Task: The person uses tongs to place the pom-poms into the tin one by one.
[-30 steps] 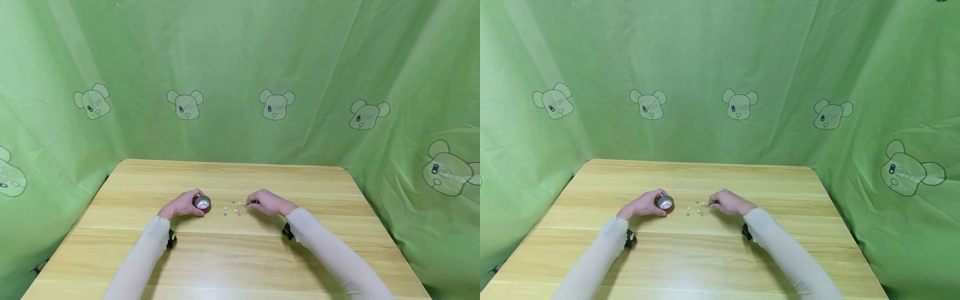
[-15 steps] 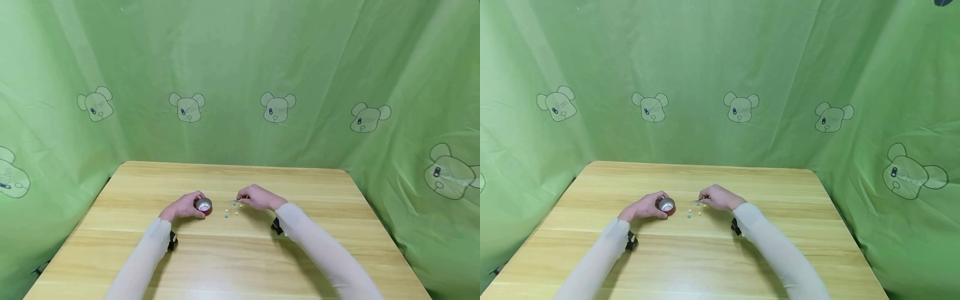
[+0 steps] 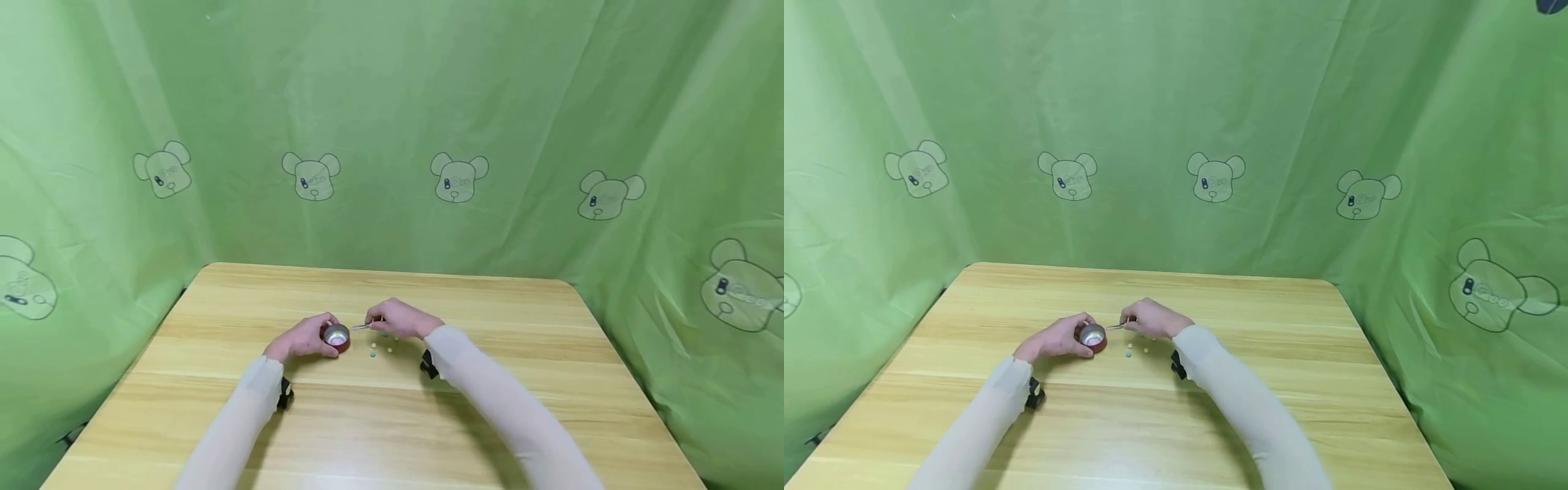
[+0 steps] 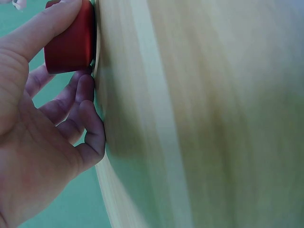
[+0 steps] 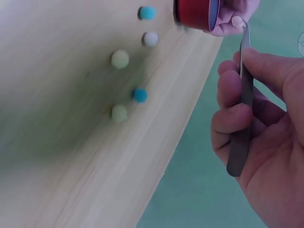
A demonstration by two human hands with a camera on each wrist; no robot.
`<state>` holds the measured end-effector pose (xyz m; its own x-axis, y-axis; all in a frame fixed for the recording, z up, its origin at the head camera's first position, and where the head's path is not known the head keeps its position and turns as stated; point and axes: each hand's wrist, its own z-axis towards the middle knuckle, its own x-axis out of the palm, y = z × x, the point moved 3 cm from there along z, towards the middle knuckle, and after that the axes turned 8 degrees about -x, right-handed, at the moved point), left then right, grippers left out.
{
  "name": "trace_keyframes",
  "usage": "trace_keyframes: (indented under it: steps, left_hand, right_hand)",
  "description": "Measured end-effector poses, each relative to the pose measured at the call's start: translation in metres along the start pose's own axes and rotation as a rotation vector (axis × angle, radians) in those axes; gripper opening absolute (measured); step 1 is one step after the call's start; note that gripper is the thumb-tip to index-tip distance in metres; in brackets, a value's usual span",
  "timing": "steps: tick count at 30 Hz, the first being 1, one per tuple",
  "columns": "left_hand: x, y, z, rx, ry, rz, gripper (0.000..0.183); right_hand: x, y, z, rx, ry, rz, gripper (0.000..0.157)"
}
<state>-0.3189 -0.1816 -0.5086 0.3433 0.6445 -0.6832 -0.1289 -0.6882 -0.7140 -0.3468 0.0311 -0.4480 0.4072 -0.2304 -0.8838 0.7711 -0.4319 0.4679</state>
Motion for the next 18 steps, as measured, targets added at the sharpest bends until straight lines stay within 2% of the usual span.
trace_keyframes:
  steps: [7,18]
  left_hand:
    - [0.0,0.0,0.001,0.009,0.002,0.005,0.053]
    - [0.0,0.0,0.0,0.017,-0.001,-0.004,0.053]
  right_hand:
    - [0.009,-0.002,0.012,-0.002,-0.006,0.025,0.016]
    - [0.021,-0.011,0.022,0.051,-0.019,0.043,0.015]
